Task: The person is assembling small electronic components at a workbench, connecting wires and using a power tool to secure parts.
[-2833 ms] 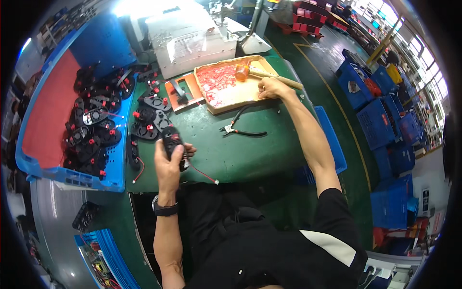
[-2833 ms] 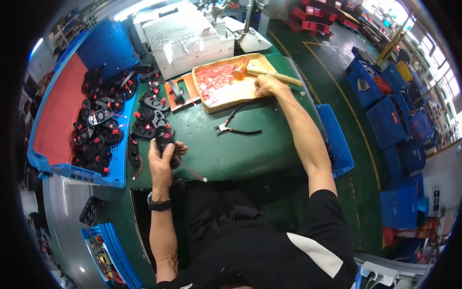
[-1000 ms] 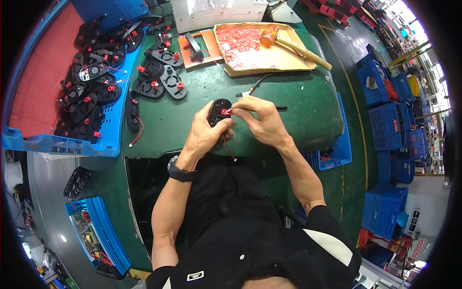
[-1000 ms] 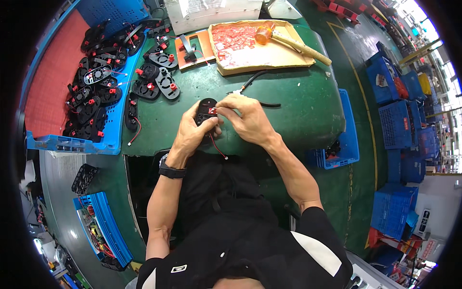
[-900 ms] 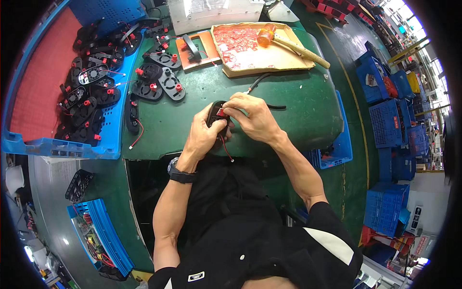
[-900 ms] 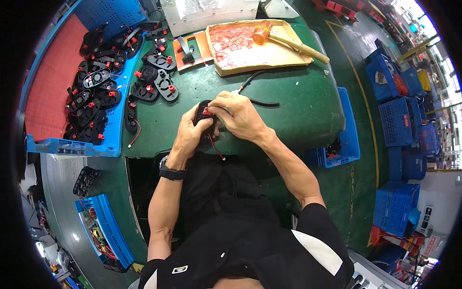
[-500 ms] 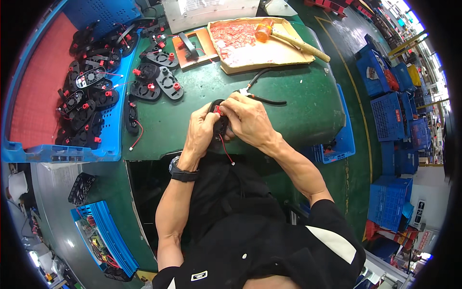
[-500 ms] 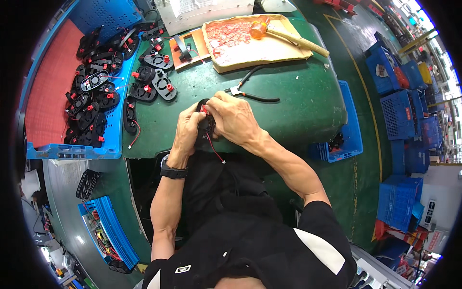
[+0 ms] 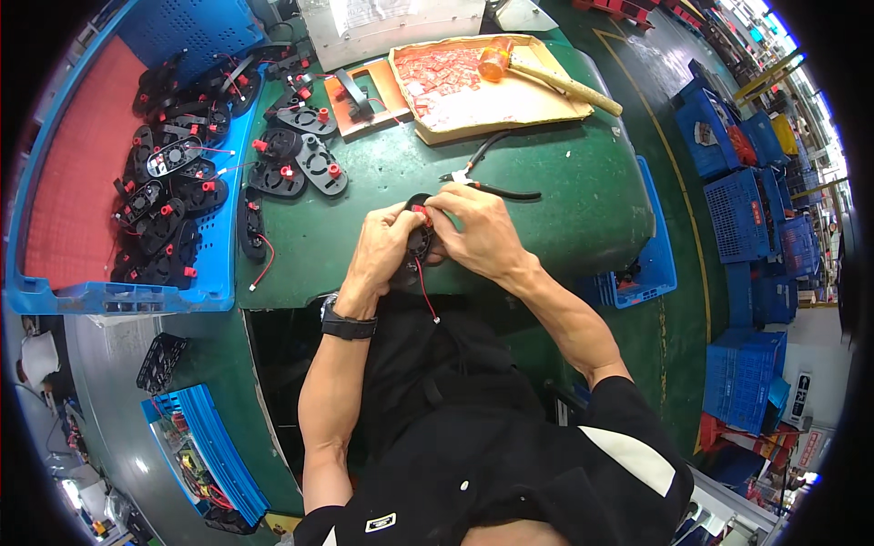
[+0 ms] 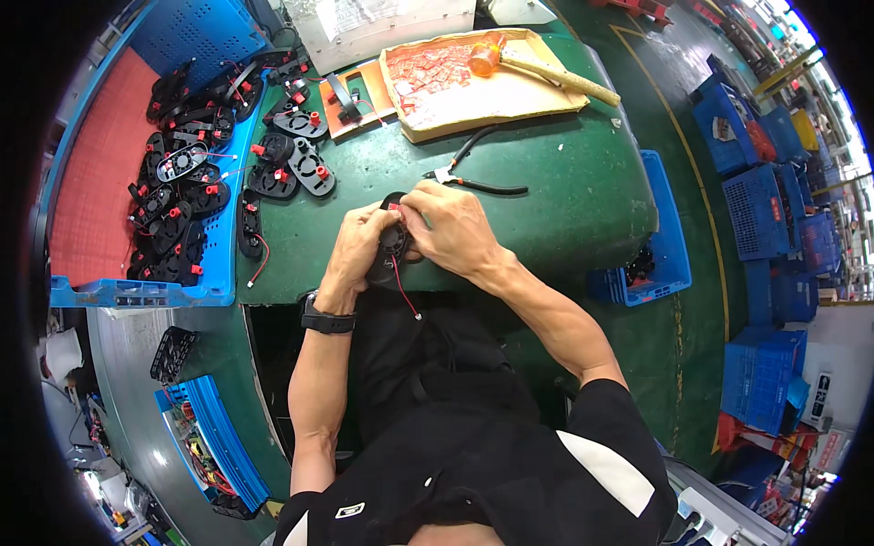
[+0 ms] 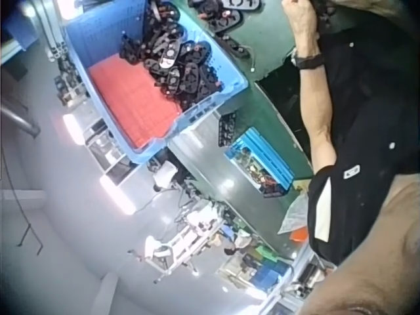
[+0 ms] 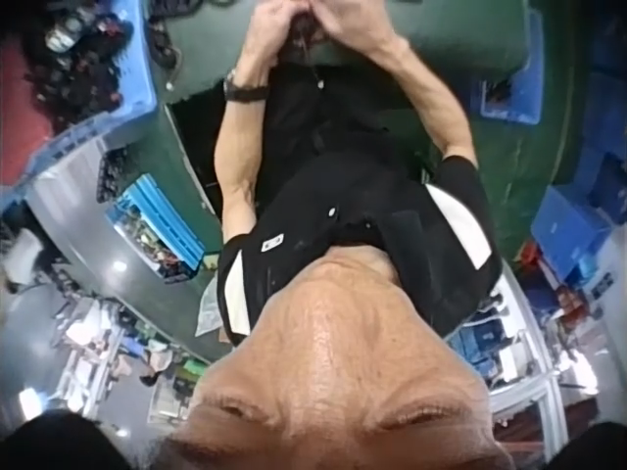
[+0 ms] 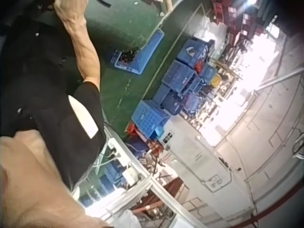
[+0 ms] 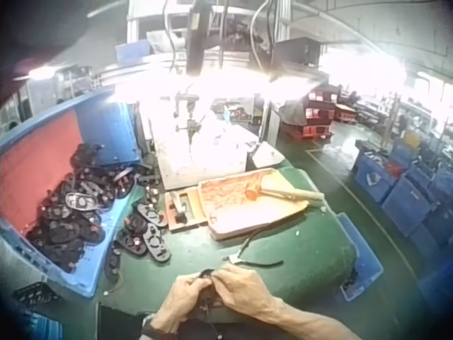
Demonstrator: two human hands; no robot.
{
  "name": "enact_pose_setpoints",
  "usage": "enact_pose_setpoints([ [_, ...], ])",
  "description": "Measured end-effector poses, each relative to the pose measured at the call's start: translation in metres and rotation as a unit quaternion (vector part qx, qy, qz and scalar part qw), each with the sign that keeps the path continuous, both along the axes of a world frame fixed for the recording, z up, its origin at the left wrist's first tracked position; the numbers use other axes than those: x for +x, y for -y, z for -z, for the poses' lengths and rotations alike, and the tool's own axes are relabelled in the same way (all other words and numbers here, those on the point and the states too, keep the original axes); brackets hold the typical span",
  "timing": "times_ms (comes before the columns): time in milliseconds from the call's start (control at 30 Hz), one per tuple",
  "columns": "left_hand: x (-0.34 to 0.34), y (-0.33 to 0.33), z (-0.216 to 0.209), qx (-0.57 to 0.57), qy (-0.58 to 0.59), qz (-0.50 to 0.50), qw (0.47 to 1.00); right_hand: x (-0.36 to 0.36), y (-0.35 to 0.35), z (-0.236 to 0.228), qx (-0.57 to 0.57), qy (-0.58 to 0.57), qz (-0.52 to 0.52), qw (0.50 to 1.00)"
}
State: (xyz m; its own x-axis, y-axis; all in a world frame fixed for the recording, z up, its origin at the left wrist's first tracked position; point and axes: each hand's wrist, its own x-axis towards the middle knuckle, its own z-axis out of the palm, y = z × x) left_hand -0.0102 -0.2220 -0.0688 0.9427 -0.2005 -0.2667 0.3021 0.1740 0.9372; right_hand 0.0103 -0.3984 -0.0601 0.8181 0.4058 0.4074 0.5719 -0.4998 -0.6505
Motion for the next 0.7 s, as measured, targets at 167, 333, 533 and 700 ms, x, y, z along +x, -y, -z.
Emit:
enact_pose_setpoints([
  [167, 0.004, -0.011, -0.011, -0.062, -0.085, 0.085, 0.991, 0.033, 0.062, -0.023, -0.174, 0.003, 0.043, 0.984],
  [333, 0.009, -0.02, -0.01, -0.017, -0.077, 0.173, 0.982, 0.076, 0.093, 0.018, -0.259, 0.082, -0.001, 0.962],
  [533, 0.01, -0.025, -0.005, -0.017, -0.068, 0.204, 0.977, 0.064, 0.096, 0.024, -0.248, 0.128, 0.03, 0.96],
  [700, 0.013, -0.022, -0.007, -0.005, -0.058, 0.213, 0.975, 0.053, 0.093, 0.013, -0.195, 0.061, -0.021, 0.979],
])
